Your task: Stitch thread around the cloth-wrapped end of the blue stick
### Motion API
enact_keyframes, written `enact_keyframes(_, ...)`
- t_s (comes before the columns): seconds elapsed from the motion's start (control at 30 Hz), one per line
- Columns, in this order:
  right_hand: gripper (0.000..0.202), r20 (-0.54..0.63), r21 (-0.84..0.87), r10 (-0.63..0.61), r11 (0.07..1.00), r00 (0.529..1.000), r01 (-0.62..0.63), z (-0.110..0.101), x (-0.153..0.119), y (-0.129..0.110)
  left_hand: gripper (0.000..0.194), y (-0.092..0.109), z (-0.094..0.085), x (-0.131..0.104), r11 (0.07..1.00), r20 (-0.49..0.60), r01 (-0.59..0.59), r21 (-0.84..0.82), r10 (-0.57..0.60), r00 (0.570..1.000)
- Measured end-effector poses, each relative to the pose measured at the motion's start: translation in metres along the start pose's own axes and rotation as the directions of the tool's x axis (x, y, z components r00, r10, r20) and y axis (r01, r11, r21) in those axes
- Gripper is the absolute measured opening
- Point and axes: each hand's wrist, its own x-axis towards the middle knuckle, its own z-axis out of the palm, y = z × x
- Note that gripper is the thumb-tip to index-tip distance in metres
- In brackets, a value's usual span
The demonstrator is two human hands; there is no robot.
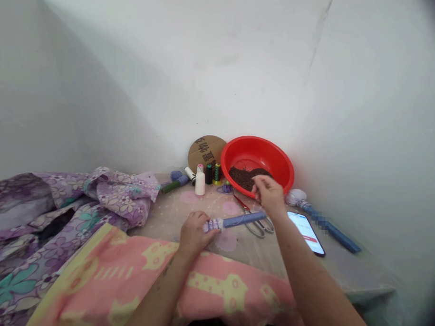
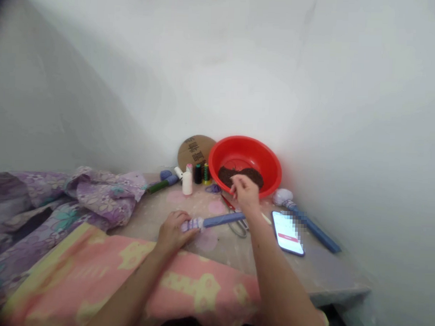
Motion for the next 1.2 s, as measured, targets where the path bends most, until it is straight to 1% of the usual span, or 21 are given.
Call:
enact_keyframes(0.03,0.024,0.109,-0.046,0.022,0.999,0.994,-0.017,0.009,-0.008,0.006,0.03,0.0,0.0,0.0,1.0,0.001,0.001,0.003,-0.001,1.0)
enact_keyframes(0.07,0.023,0.213,-0.091,0.017,0.996,0.977,0.003,0.018,-0.017,0.012,0.03,-0.001,0.0,0.0,1.0,0.001,0.003,0.005,-0.003,1.0)
enact_keyframes(0.17,0.021,0.412,-0.195,-0.008,0.976,0.911,0.096,0.038,-0.037,0.029,0.031,-0.001,0.001,-0.001,1.0,0.003,0.003,0.008,-0.003,1.0)
enact_keyframes(0.23,0.017,0.496,-0.28,0.012,0.949,0.868,0.146,0.044,-0.046,0.035,0.03,-0.001,0.001,0.0,1.0,0.003,0.004,0.009,-0.004,1.0)
enact_keyframes(0.3,0.016,0.547,-0.377,0.061,0.908,0.835,0.181,0.046,-0.053,0.034,0.028,-0.001,0.001,0.0,1.0,-0.001,0.005,0.009,-0.005,1.0)
enact_keyframes(0.4,0.018,0.582,-0.495,0.094,0.829,0.808,0.26,0.047,-0.061,0.026,0.023,-0.001,0.002,0.001,1.0,-0.003,0.008,0.015,-0.008,1.0)
enact_keyframes(0.47,0.014,0.583,-0.545,0.09,0.78,0.807,0.307,0.05,-0.064,0.023,0.022,-0.001,0.002,0.001,1.0,0.003,0.008,0.019,-0.008,1.0)
enact_keyframes(0.53,0.013,0.56,-0.573,0.085,0.758,0.824,0.311,0.054,-0.065,0.023,0.024,-0.001,0.002,0.001,1.0,0.003,0.009,0.021,-0.009,1.0)
enact_keyframes(0.6,0.017,0.49,-0.558,0.055,0.786,0.87,0.265,0.056,-0.062,0.025,0.027,-0.001,0.001,0.0,1.0,-0.006,0.017,0.024,-0.017,1.0)
enact_keyframes(0.67,0.02,0.359,-0.488,-0.008,0.851,0.933,0.195,0.053,-0.056,0.023,0.029,-0.001,0.001,0.0,0.999,-0.005,0.025,0.025,-0.025,1.0)
enact_keyframes(0.7,0.021,0.27,-0.441,-0.038,0.883,0.962,0.159,0.049,-0.052,0.021,0.03,0.0,0.0,0.0,0.999,0.0,0.028,0.023,-0.028,1.0)
enact_keyframes(0.77,0.024,0.072,-0.357,-0.083,0.928,0.994,0.104,0.039,-0.043,0.012,0.03,0.0,0.0,0.0,0.999,0.011,0.03,0.017,-0.03,0.999)
enact_keyframes(0.8,0.026,-0.039,-0.326,-0.104,0.941,0.994,0.085,0.033,-0.038,0.007,0.031,0.0,0.0,0.0,0.999,0.013,0.031,0.014,-0.032,0.999)
enact_keyframes(0.87,0.028,-0.232,-0.303,-0.147,0.95,0.962,0.072,0.019,-0.029,-0.001,0.031,0.0,0.0,0.0,0.999,0.015,0.035,0.011,-0.035,0.999)
enact_keyframes(0.93,0.03,-0.356,-0.348,-0.183,0.936,0.916,0.052,0.006,-0.021,-0.003,0.031,0.0,-0.001,0.0,0.999,0.016,0.035,0.008,-0.035,0.999)
enact_keyframes(0.97,0.031,-0.379,-0.403,-0.198,0.915,0.904,0.031,0.0,-0.018,0.0,0.03,0.0,-0.001,0.0,0.999,0.013,0.035,0.007,-0.035,0.999)
enact_keyframes(1.0,0.031,-0.365,-0.478,-0.205,0.879,0.908,0.006,-0.005,-0.015,0.003,0.029,0.0,-0.001,0.0,0.999,0.01,0.035,0.006,-0.035,0.999)
enact_keyframes(1.03,0.03,-0.314,-0.562,-0.198,0.827,0.929,-0.013,-0.009,-0.014,0.007,0.029,0.0,-0.001,0.0,0.999,0.006,0.034,0.005,-0.035,0.999)
enact_keyframes(1.1,0.027,-0.135,-0.709,-0.118,0.705,0.984,-0.013,-0.011,-0.016,0.015,0.029,0.001,-0.001,0.0,0.999,0.0,0.036,0.006,-0.036,0.999)
enact_keyframes(1.13,0.027,-0.032,-0.75,-0.058,0.661,0.998,0.014,-0.009,-0.019,0.018,0.029,0.001,-0.001,0.0,0.999,-0.002,0.038,0.007,-0.038,0.999)
enact_keyframes(1.2,0.026,0.16,-0.753,0.036,0.651,0.987,0.098,-0.001,-0.028,0.02,0.031,0.001,-0.001,0.0,0.999,-0.002,0.041,0.01,-0.041,0.999)
